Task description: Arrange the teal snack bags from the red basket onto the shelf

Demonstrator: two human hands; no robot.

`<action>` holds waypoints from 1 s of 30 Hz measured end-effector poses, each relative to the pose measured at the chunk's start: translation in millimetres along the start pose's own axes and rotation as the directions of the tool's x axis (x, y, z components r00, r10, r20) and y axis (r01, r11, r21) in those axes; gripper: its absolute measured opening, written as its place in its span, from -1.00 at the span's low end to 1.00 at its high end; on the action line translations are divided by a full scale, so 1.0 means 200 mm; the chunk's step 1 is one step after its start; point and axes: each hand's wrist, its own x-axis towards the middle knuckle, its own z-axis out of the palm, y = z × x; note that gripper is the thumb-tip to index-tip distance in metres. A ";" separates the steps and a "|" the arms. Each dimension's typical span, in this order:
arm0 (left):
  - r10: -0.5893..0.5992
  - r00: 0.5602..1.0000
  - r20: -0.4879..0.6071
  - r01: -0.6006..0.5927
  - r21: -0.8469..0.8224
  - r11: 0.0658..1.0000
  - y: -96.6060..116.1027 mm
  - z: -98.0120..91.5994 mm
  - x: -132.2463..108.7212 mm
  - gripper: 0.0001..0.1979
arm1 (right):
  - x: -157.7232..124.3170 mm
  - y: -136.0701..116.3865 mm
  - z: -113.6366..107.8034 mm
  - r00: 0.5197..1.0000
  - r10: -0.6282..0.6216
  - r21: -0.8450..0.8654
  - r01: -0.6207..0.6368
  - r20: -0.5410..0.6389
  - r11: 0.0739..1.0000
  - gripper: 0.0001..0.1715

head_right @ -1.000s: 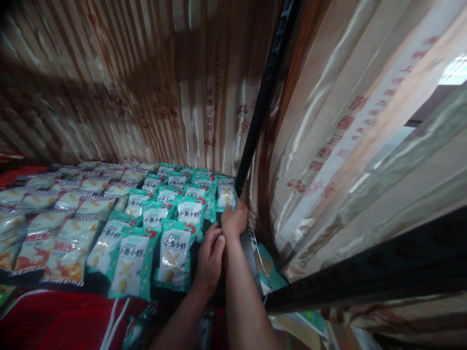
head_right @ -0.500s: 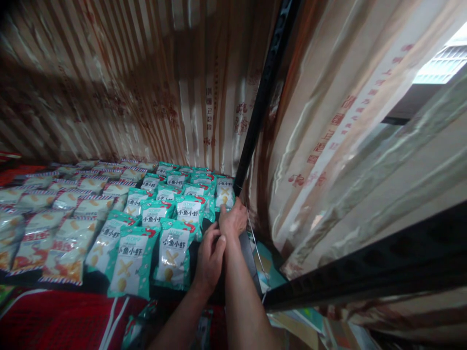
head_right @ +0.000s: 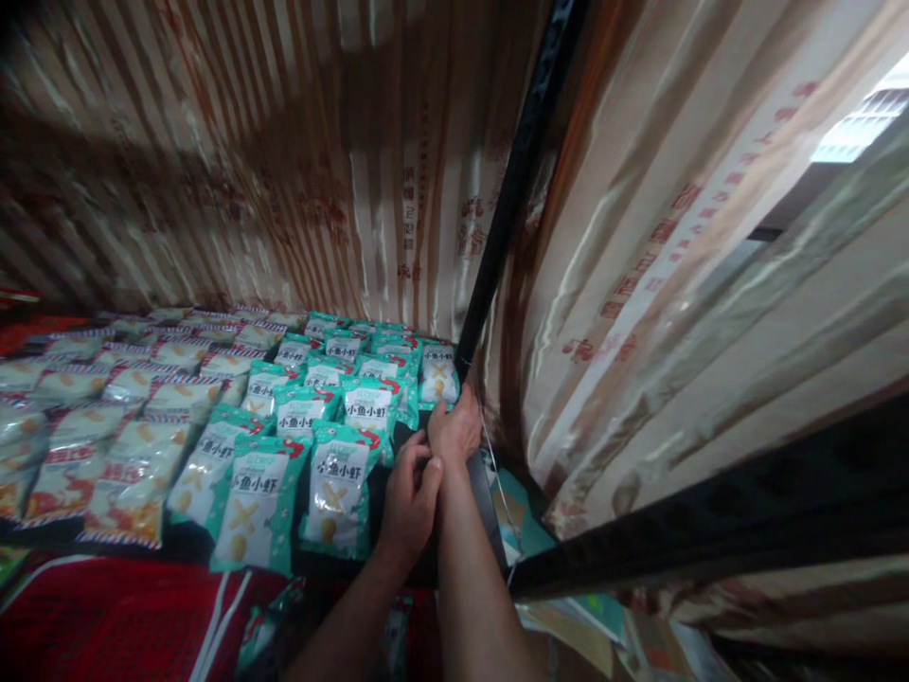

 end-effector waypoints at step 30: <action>0.502 0.849 0.162 -0.501 0.546 0.672 0.03 -0.15 -0.20 -0.57 | -0.09 -0.09 0.03 0.962 -0.110 0.331 0.021 0.251 0.943 -0.51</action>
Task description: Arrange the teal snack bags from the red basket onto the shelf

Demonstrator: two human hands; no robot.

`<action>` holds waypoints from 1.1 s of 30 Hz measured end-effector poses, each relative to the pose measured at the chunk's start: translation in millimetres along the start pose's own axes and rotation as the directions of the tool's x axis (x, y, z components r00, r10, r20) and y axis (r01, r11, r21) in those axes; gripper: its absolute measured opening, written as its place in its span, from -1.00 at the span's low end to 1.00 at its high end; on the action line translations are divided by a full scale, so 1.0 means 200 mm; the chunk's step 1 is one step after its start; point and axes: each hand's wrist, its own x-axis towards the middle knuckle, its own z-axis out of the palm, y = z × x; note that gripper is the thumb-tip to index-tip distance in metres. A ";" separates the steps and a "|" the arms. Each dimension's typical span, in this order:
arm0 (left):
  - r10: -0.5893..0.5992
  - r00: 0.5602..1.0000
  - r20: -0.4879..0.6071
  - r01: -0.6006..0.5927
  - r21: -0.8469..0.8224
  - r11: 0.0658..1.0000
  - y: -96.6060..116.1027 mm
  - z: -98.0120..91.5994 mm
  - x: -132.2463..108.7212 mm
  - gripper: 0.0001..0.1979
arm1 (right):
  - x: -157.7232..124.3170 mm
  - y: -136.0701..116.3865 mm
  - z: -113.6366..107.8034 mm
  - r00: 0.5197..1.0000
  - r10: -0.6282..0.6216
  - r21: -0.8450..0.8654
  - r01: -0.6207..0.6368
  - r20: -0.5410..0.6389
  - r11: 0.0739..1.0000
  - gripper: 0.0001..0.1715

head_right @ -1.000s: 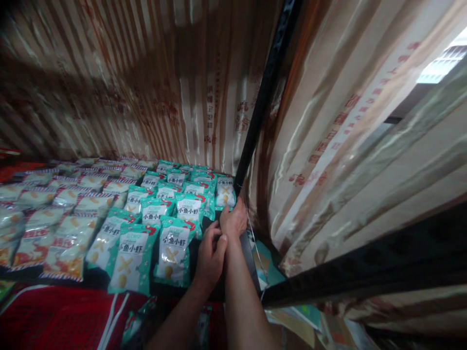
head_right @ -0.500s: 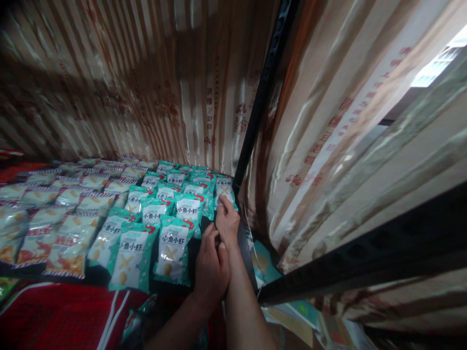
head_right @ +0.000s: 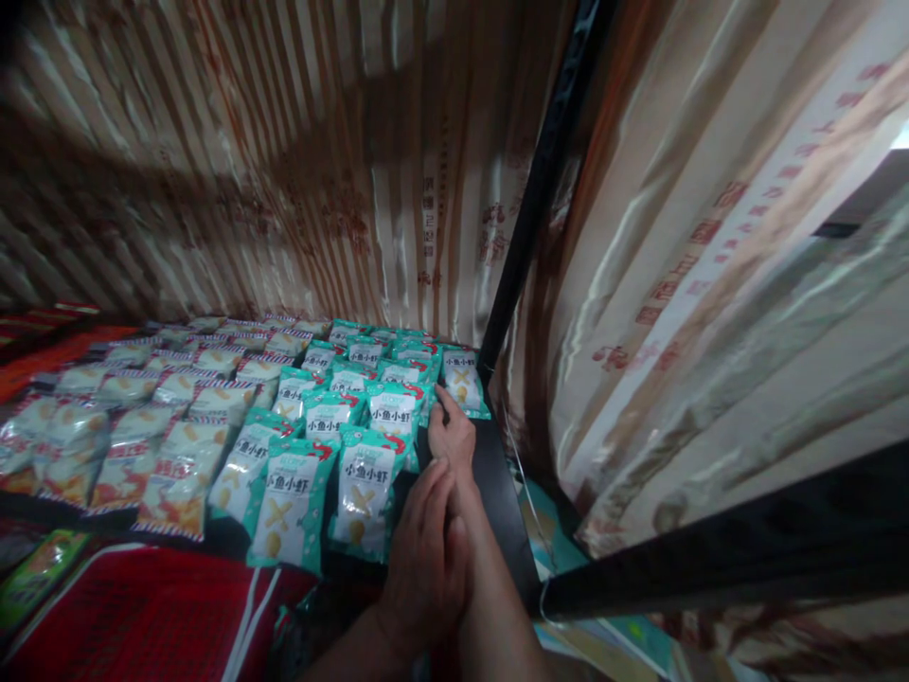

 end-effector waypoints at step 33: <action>0.306 0.943 0.132 -0.266 -0.256 0.929 0.00 -0.19 -0.07 -0.69 | -0.26 0.10 -0.16 0.991 0.123 0.619 -0.069 -0.044 0.782 -0.60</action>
